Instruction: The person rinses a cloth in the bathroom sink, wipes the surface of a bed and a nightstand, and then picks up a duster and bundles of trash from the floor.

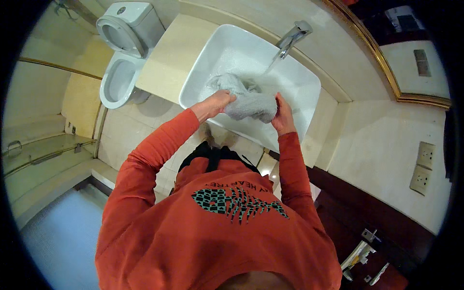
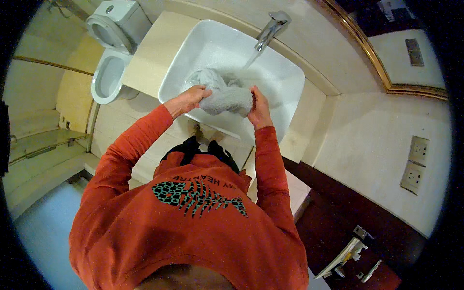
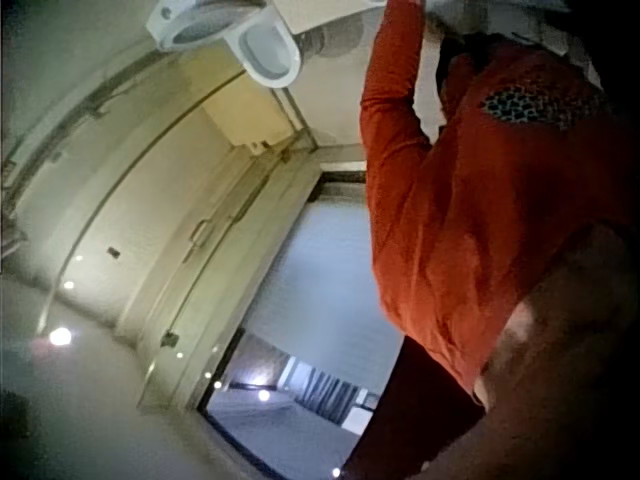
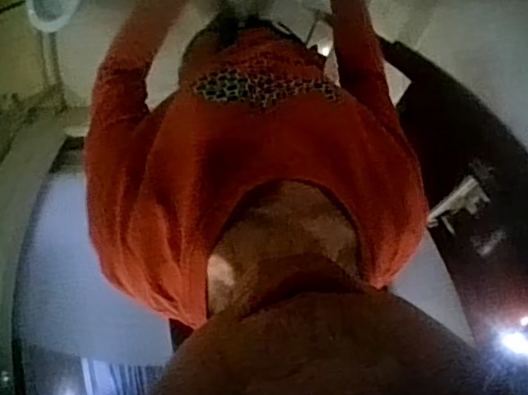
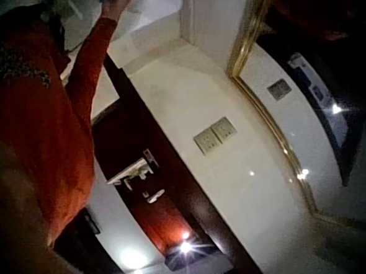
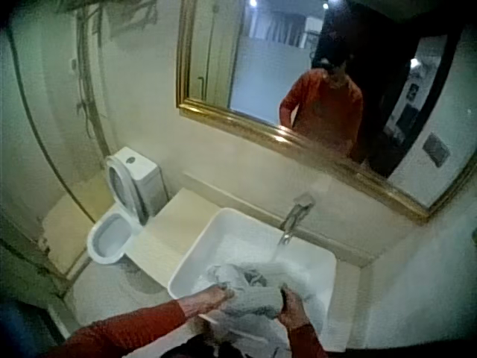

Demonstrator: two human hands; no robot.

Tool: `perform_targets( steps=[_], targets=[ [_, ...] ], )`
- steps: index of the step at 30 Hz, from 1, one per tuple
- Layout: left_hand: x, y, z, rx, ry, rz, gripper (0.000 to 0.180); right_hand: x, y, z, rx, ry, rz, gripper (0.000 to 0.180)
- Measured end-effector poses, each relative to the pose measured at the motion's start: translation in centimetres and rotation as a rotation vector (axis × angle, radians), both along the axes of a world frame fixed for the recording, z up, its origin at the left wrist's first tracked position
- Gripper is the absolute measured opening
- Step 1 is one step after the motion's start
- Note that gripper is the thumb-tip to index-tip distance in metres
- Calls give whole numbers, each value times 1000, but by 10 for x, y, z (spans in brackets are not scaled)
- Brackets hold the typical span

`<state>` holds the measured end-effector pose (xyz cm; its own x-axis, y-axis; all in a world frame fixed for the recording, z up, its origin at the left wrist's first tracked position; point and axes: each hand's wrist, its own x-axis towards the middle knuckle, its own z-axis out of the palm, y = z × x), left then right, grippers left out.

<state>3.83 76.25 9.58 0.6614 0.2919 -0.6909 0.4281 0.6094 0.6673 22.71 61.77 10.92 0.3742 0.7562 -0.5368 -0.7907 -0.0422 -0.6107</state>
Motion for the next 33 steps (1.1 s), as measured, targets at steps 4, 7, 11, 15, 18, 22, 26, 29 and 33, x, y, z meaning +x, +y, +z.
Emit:
perform_targets(
  steps=[4, 7, 11, 15, 18, 22, 26, 29, 33],
  targets=[
    [-3, -2, 30, -130, -399, 181, 43, -28, -39, -61, -56, -10, 123, 28],
    [0, -3, 51, -164, -452, 261, 46, -52, -8, -15, -92, -20, 492, 30],
    [-2, 18, 52, -42, -386, 86, 50, -48, 8, 12, -76, -110, 541, 33],
    [-6, 23, 36, 169, -225, -106, 42, -39, 4, -6, -56, -181, 424, 33],
    [-6, 6, 34, 80, -42, -60, 29, -44, 1, -22, 49, -182, 224, 36],
    [-11, -14, 27, -319, -141, -20, 15, -45, -10, -29, 2, -122, 64, 39],
    [-8, -22, 72, -110, -361, 192, 9, -39, -25, -24, -9, -194, 109, 44],
    [-3, -11, 102, 7, -499, 83, 15, -23, -21, 34, -30, -426, 185, 46],
    [5, -8, 177, 102, -679, 19, 13, -4, -16, 122, 21, -776, 205, 47]
  ],
)
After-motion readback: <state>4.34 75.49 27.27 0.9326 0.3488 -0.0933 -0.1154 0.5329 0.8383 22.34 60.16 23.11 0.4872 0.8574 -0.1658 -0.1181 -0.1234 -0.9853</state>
